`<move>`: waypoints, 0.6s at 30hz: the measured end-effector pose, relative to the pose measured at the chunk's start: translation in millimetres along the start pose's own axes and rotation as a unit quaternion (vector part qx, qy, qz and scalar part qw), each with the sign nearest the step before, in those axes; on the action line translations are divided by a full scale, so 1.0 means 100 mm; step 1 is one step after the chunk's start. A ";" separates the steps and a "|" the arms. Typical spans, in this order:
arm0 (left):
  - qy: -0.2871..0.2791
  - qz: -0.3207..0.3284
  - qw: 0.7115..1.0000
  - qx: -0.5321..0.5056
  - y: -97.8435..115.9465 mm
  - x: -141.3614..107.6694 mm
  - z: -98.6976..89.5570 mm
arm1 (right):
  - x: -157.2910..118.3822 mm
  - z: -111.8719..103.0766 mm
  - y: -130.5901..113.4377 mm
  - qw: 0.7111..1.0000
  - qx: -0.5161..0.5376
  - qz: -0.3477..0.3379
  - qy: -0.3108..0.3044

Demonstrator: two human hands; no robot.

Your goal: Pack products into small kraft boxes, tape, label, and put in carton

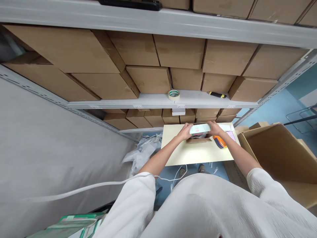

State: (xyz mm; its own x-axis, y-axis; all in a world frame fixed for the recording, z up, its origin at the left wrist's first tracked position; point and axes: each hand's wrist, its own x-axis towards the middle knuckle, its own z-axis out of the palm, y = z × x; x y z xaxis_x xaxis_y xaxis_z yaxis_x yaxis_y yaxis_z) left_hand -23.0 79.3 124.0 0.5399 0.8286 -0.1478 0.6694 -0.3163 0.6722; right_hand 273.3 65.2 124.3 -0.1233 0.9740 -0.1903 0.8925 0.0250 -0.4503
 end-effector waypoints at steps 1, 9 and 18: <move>-0.003 -0.010 1.000 0.005 -0.03 0.01 0.06 | 0.00 0.02 -0.01 1.000 -0.008 0.004 -0.006; 0.003 -0.046 0.999 0.016 -0.20 0.09 0.25 | 0.09 0.14 -0.15 0.999 -0.038 0.011 -0.022; 0.020 -0.054 0.998 -0.004 -0.23 0.00 0.24 | 0.14 0.20 -0.16 0.999 -0.037 0.002 -0.024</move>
State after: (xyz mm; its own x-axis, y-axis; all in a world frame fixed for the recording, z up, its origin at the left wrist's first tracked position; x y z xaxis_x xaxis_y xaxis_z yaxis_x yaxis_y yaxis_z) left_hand -25.9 75.8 90.6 0.4437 0.8757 -0.1903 0.7187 -0.2209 0.6593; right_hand 248.7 73.8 110.8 -0.1398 0.9620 -0.2344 0.9221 0.0402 -0.3849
